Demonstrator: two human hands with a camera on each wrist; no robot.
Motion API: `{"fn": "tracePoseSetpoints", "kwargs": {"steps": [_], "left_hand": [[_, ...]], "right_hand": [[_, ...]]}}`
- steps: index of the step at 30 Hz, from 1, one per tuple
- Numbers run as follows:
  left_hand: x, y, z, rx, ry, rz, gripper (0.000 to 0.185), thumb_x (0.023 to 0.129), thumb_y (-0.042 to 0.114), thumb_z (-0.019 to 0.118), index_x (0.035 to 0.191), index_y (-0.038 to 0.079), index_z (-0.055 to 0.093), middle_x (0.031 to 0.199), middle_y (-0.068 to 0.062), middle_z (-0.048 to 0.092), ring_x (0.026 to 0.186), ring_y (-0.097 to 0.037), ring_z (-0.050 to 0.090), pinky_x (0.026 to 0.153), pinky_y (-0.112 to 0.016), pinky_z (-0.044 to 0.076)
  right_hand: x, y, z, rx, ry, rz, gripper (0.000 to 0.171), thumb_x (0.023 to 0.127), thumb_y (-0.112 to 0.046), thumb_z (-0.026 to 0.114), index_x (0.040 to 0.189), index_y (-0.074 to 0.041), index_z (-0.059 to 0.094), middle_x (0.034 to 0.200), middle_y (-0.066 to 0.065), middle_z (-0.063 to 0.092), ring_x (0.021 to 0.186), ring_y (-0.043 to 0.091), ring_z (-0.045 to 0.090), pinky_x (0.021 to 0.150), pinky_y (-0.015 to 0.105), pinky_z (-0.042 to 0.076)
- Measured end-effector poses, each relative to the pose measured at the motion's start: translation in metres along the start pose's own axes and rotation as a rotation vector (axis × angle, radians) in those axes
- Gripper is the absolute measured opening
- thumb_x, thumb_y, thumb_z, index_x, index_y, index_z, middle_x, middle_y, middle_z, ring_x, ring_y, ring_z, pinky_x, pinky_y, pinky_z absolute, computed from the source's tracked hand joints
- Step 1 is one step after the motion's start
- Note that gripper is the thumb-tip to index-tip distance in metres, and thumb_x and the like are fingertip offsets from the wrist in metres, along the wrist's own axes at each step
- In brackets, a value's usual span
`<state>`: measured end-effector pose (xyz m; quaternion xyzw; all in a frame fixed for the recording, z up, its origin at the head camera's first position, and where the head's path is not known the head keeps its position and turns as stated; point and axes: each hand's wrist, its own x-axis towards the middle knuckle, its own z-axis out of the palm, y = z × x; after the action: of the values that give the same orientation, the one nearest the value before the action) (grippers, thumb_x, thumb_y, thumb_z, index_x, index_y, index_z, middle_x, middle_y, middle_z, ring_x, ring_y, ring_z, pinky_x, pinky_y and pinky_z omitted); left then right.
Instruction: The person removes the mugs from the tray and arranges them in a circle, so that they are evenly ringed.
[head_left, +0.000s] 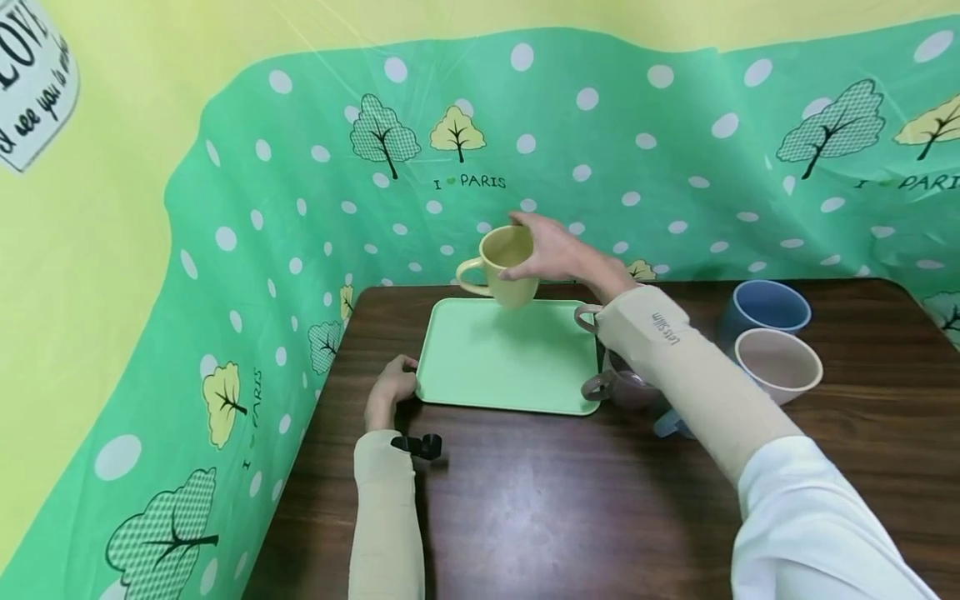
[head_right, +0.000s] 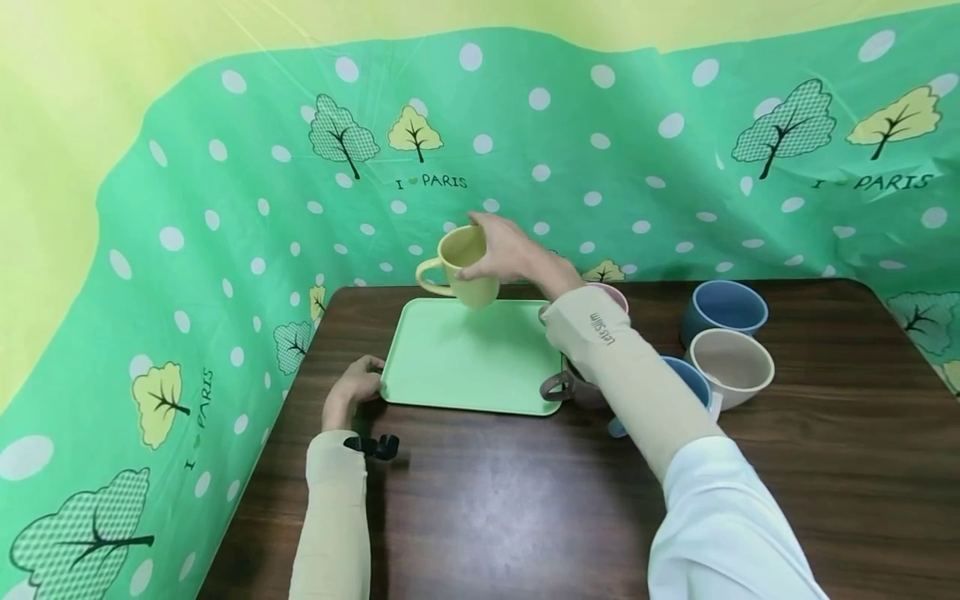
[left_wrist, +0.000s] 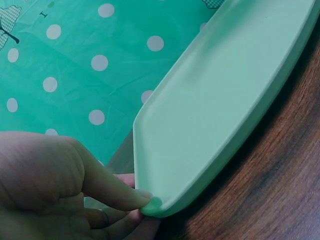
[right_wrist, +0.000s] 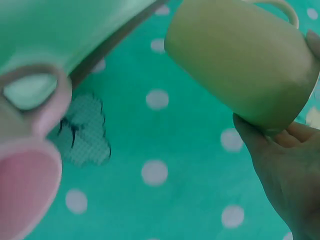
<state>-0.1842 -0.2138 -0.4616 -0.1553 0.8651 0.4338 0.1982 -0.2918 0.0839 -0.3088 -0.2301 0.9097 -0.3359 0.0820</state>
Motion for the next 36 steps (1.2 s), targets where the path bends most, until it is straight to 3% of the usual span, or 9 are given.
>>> {"fn": "tracePoseSetpoints", "kwargs": {"steps": [4, 11, 14, 20, 29, 36], "left_hand": [[0.001, 0.002, 0.0, 0.0, -0.007, 0.001, 0.05, 0.082, -0.004, 0.038, 0.131, 0.006, 0.046, 0.115, -0.018, 0.049, 0.068, -0.021, 0.037, 0.064, -0.032, 0.035], [0.0, 0.003, 0.0, 0.0, -0.006, 0.003, 0.051, 0.081, -0.004, 0.038, 0.13, 0.006, 0.046, 0.12, -0.017, 0.047, 0.082, -0.025, 0.043, 0.068, -0.032, 0.037], [-0.001, 0.002, 0.0, 0.006, -0.006, 0.008, 0.05, 0.082, -0.004, 0.038, 0.13, 0.005, 0.046, 0.122, -0.018, 0.047, 0.081, -0.026, 0.042, 0.067, -0.032, 0.037], [-0.005, -0.001, -0.003, 0.013, -0.002, 0.015, 0.051, 0.081, -0.004, 0.038, 0.131, 0.004, 0.045, 0.121, -0.019, 0.047, 0.077, -0.024, 0.041, 0.067, -0.032, 0.037], [-0.007, -0.001, -0.003, 0.006, 0.002, -0.003, 0.053, 0.079, -0.004, 0.039, 0.131, 0.004, 0.045, 0.126, -0.019, 0.045, 0.095, -0.03, 0.044, 0.073, -0.034, 0.037], [-0.005, 0.001, -0.001, 0.013, -0.004, 0.01, 0.051, 0.08, -0.004, 0.039, 0.13, 0.004, 0.046, 0.124, -0.019, 0.046, 0.088, -0.028, 0.044, 0.07, -0.033, 0.037]], "right_hand": [[-0.008, 0.009, -0.025, -0.031, 0.014, 0.031, 0.107, 0.07, -0.035, 0.081, 0.152, -0.007, 0.018, 0.144, 0.016, 0.04, 0.12, 0.032, 0.046, 0.099, 0.049, 0.042], [-0.026, 0.029, -0.056, -0.084, 0.018, 0.086, 0.107, 0.075, -0.042, 0.076, 0.153, -0.005, 0.013, 0.15, 0.019, 0.031, 0.128, 0.036, 0.039, 0.105, 0.054, 0.034], [-0.034, 0.037, -0.065, -0.083, 0.035, 0.104, 0.107, 0.076, -0.044, 0.075, 0.153, -0.005, 0.013, 0.152, 0.02, 0.029, 0.129, 0.037, 0.038, 0.105, 0.055, 0.033], [-0.045, 0.051, -0.077, -0.094, 0.06, 0.132, 0.108, 0.075, -0.049, 0.075, 0.152, -0.005, 0.014, 0.151, 0.021, 0.029, 0.131, 0.039, 0.035, 0.106, 0.057, 0.03], [-0.059, 0.076, -0.088, -0.111, 0.116, 0.186, 0.109, 0.073, -0.051, 0.075, 0.152, -0.005, 0.016, 0.147, 0.025, 0.033, 0.129, 0.041, 0.036, 0.104, 0.059, 0.031], [-0.075, 0.099, -0.096, -0.147, 0.209, 0.239, 0.105, 0.075, -0.052, 0.072, 0.151, -0.003, 0.019, 0.147, 0.027, 0.033, 0.125, 0.044, 0.037, 0.099, 0.06, 0.032]]}}
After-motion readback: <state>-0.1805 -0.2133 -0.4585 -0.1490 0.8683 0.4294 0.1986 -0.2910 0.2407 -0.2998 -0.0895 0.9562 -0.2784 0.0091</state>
